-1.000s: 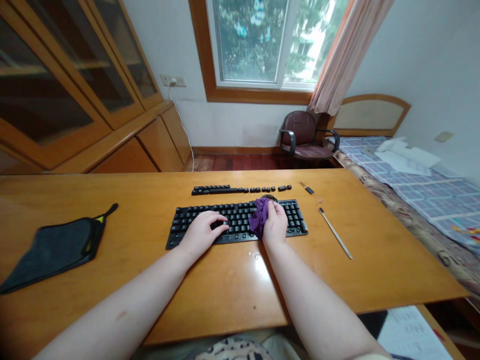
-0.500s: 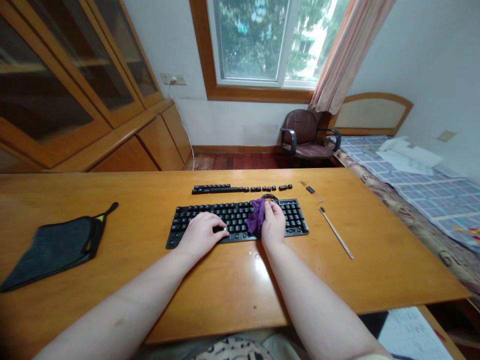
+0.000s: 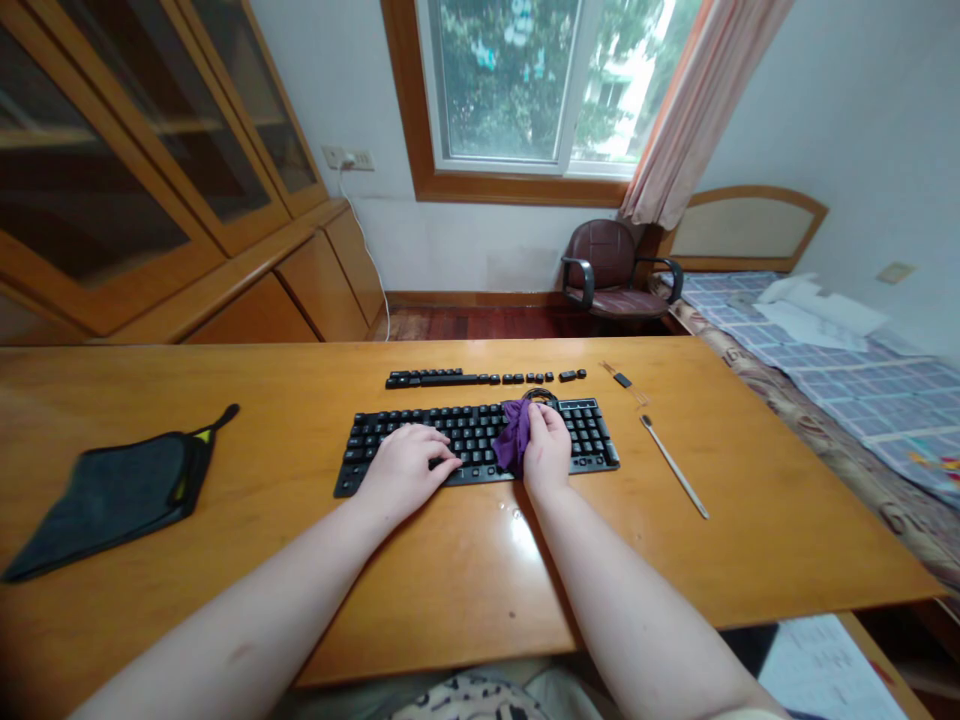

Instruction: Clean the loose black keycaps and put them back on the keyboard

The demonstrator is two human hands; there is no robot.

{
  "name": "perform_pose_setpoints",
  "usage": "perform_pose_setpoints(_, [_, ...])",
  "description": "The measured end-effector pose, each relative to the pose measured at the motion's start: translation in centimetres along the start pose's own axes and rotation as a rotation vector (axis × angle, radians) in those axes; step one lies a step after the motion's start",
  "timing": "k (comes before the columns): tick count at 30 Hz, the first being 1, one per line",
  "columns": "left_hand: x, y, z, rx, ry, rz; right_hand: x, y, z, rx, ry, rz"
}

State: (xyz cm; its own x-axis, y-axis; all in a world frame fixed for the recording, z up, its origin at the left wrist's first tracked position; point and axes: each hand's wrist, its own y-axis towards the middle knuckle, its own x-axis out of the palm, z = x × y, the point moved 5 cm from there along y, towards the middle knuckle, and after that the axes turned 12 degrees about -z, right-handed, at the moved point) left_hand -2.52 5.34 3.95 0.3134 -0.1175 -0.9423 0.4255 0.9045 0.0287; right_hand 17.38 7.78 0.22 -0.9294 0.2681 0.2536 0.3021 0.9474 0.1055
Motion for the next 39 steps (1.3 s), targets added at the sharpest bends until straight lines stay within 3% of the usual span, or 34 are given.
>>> perform_pose_setpoints(6, [0.2,-1.1,1.5,-0.017,0.129,-0.114,0.0,0.1,0.3,0.015,-0.037,-0.015])
perform_pose_setpoints(15, [0.8,-1.1,1.7,0.01,0.053,-0.198,1.1,-0.7,-0.7,-0.091,-0.214,-0.144])
perform_pose_setpoints(20, [0.1,-1.0,1.5,-0.021,0.029,-0.1,1.3,-1.3,-1.3,-0.161,-0.369,-0.199])
perform_pose_setpoints(25, [-2.7,-0.5,1.7,-0.006,0.028,0.058,1.6,-1.6,-1.4,-0.202,-0.472,-0.271])
perform_pose_setpoints(29, [-4.2,3.3,-0.4,-0.047,0.065,0.04,2.0,-2.0,-1.3,-0.22,-0.478,-0.311])
perform_pose_setpoints(34, [-4.3,10.5,-5.6,-0.28,0.196,-0.071,2.5,-2.4,-1.2,-0.225,-0.494,-0.349])
perform_pose_setpoints(39, [-3.2,14.8,-6.6,-0.283,0.2,-0.101,2.7,-2.6,-1.1,-0.209,-0.469,-0.371])
